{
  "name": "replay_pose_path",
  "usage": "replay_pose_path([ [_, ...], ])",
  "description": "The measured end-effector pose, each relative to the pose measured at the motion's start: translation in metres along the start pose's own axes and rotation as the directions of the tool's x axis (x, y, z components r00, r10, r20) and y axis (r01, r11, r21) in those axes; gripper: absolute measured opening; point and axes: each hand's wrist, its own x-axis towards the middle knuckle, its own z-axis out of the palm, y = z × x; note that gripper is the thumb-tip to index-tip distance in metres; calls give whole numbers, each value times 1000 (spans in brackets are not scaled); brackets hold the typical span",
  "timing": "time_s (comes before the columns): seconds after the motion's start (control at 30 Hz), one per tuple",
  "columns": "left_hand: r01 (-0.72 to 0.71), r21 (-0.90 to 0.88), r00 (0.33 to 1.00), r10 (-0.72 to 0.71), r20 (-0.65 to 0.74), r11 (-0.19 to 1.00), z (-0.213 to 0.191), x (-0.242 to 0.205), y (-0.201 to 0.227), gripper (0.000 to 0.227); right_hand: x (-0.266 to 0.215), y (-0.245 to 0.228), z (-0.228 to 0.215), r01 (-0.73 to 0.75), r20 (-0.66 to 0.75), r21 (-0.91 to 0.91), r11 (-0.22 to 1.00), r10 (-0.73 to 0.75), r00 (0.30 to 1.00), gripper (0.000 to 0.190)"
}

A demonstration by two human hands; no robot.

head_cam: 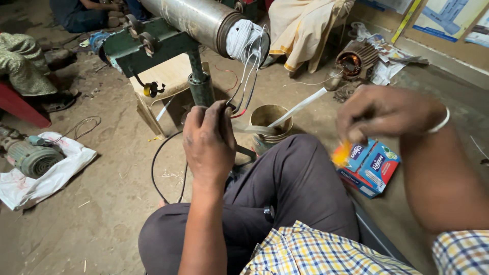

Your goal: The person strips the insulation from a black wire using a yellow tool, twists the exposed strands, and then wraps the connection with black electrical tape. The person handles the wire and tape throughout the process.

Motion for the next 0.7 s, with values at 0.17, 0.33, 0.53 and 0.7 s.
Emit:
replay_pose_path([
  [0.17,135,-79,990,-131,49,988,-1,0,0,16,9,65,13,-529,-579,-814,241,-257,773,56],
  [0.33,198,-245,978,-177,106,949,-1,0,-6,16,83,11,68,-31,-741,-404,914,-308,596,29],
  [0.53,227,-340,973,-201,109,913,-4,1,-10,16,147,7,114,3,-698,-592,806,-515,497,24],
  [0.7,323,-536,946,-256,198,780,3,-4,-4,14,167,23,126,39,-737,-560,827,-519,433,16],
])
